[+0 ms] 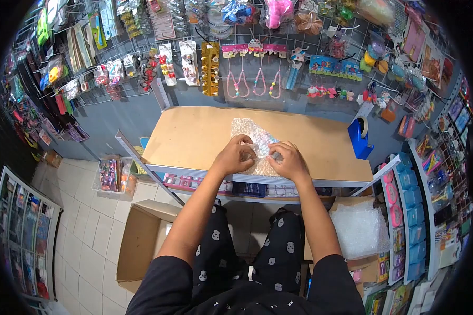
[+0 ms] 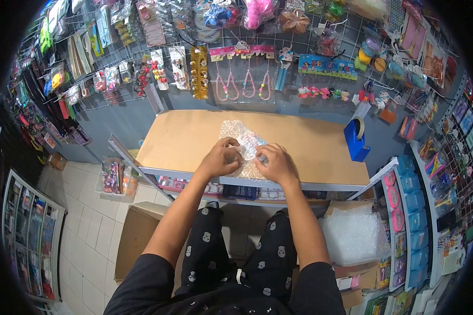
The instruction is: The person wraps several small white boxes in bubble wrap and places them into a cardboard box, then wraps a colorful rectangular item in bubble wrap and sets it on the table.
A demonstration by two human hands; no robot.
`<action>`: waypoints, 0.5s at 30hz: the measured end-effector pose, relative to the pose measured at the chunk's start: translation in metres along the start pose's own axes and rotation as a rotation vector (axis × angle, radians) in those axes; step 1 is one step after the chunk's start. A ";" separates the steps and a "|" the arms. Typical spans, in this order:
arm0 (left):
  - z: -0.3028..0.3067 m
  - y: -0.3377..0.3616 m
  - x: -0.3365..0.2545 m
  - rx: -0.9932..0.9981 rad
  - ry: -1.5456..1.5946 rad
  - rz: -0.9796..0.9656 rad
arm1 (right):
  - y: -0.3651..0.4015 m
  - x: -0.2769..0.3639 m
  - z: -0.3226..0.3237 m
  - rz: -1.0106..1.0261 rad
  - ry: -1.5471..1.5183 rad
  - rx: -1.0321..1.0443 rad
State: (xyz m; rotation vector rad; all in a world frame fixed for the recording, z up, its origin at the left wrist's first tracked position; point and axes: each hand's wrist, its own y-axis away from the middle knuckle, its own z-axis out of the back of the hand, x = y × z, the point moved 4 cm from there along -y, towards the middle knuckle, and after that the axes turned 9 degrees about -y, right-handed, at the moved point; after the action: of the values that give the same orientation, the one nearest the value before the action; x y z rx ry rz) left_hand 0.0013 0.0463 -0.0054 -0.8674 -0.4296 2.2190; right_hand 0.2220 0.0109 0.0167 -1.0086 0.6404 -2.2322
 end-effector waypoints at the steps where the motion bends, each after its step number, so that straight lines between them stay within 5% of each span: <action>1: 0.000 0.000 0.000 0.000 0.013 0.007 | 0.000 -0.001 0.000 -0.004 -0.003 0.005; 15: 0.007 -0.001 0.002 -0.042 0.119 0.023 | 0.002 -0.010 -0.002 0.008 0.021 0.028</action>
State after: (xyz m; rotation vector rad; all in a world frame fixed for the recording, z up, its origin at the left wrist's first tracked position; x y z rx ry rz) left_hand -0.0041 0.0485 -0.0010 -1.0255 -0.4122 2.1718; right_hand 0.2262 0.0164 0.0093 -0.9677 0.6197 -2.2413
